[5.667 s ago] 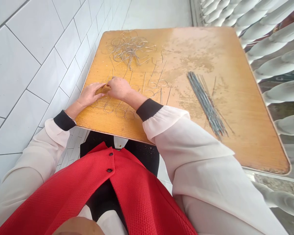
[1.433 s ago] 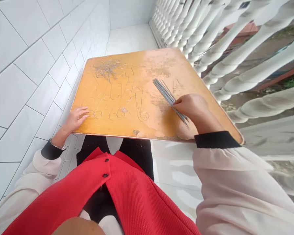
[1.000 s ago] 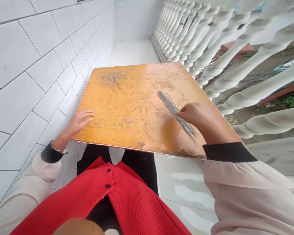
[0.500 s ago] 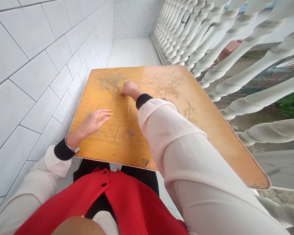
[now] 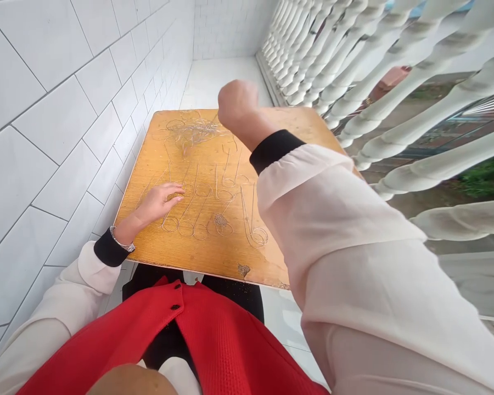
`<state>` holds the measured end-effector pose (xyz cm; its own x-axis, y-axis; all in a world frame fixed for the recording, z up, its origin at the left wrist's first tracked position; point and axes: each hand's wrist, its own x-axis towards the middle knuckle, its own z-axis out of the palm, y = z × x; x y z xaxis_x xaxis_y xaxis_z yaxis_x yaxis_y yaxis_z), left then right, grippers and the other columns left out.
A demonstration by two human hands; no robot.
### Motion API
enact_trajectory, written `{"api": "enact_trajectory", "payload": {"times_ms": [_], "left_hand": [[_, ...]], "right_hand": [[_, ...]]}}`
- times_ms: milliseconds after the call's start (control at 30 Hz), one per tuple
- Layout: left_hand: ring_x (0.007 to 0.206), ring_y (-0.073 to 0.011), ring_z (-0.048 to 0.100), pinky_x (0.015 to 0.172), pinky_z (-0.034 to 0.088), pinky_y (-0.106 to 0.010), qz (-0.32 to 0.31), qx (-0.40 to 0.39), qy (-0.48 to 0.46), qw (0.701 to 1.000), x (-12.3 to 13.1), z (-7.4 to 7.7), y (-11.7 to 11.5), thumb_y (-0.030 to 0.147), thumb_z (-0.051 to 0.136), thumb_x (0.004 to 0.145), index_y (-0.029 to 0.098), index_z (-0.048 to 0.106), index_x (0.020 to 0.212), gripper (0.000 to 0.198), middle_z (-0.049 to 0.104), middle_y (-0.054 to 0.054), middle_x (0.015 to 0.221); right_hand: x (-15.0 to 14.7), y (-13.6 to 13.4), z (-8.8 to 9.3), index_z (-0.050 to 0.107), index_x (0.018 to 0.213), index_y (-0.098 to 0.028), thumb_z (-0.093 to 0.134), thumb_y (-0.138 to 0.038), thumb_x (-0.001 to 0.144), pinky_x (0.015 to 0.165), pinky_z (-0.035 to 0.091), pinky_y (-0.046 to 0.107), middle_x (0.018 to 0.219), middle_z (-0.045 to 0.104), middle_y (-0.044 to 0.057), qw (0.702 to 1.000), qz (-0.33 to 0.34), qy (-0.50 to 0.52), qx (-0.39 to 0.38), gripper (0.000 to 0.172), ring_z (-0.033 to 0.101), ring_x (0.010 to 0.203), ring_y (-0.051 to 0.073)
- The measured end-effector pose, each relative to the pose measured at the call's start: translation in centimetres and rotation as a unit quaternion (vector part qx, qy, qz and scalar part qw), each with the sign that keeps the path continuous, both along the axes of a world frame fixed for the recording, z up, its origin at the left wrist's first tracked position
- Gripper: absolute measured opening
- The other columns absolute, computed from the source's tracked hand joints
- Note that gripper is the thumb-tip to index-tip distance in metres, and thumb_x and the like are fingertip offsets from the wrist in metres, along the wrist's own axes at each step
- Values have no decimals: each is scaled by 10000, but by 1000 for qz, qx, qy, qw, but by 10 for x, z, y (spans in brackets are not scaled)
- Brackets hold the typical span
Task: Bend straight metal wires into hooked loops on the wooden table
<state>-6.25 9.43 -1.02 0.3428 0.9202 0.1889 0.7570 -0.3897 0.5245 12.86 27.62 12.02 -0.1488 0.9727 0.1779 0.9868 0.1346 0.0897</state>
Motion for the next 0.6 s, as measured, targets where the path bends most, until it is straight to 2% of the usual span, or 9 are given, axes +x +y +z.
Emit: {"api": "enact_trajectory", "payload": {"times_ms": [100, 167, 267, 367, 433, 500, 600], "left_hand": [[1258, -241, 719, 1176, 528, -463, 2, 3, 2, 1000, -1, -4, 2, 165, 622, 995, 165, 764, 1141, 204, 761, -115, 1325], [1258, -243, 717, 1166, 532, -451, 1, 5, 5, 1000, -1, -6, 3, 170, 614, 996, 160, 764, 1137, 206, 762, -118, 1318], [1228, -247, 727, 1116, 558, -431, 2, 17, 16, 1000, -4, -5, 6, 181, 620, 988, 176, 768, 1133, 207, 777, -103, 1287], [1171, -278, 746, 1055, 578, -449, 20, 24, 47, 998, -12, 6, 17, 220, 644, 969, 185, 777, 1135, 216, 794, -112, 1240], [1142, -313, 750, 1033, 574, -483, 39, 25, 67, 997, -17, 18, 36, 267, 641, 965, 181, 788, 1117, 227, 802, -141, 1204], [1123, -347, 747, 1037, 555, -513, 45, 34, 69, 996, -16, 30, 65, 274, 660, 939, 172, 796, 1043, 200, 806, -162, 1160], [1106, -369, 736, 1059, 526, -534, 45, 17, 69, 996, -3, 36, 118, 223, 667, 899, 169, 771, 849, 128, 801, -172, 1031]], "right_hand": [[-3, -6, 9, 582, 1369, 29, 386, -182, 1091, 1016, 486, 416, 1368, 624, 331, 998, 7, 18, 60, 400, 628, 1309, 359], [-3, -6, 8, 517, 1436, 23, 321, -209, 1107, 1019, 466, 428, 1414, 587, 335, 997, 16, 30, 75, 448, 606, 1329, 367], [1, -2, -2, 574, 1375, 25, 355, -192, 1105, 980, 455, 429, 1393, 608, 325, 998, 24, 33, 47, 411, 617, 1296, 376], [10, 0, -8, 649, 1286, 43, 429, -144, 1084, 923, 435, 387, 1317, 666, 313, 999, -3, 41, -4, 353, 627, 1265, 347], [18, 2, -6, 640, 1322, 36, 407, -183, 1100, 895, 417, 380, 1345, 654, 313, 997, -34, 71, 27, 390, 620, 1264, 331], [26, 5, -5, 641, 1347, 17, 399, -223, 1112, 885, 401, 378, 1377, 643, 301, 994, -35, 85, 53, 415, 617, 1263, 319], [40, 10, -16, 684, 1324, 10, 425, -243, 1099, 874, 384, 382, 1354, 671, 288, 995, -14, 95, 29, 426, 629, 1235, 299]]}}
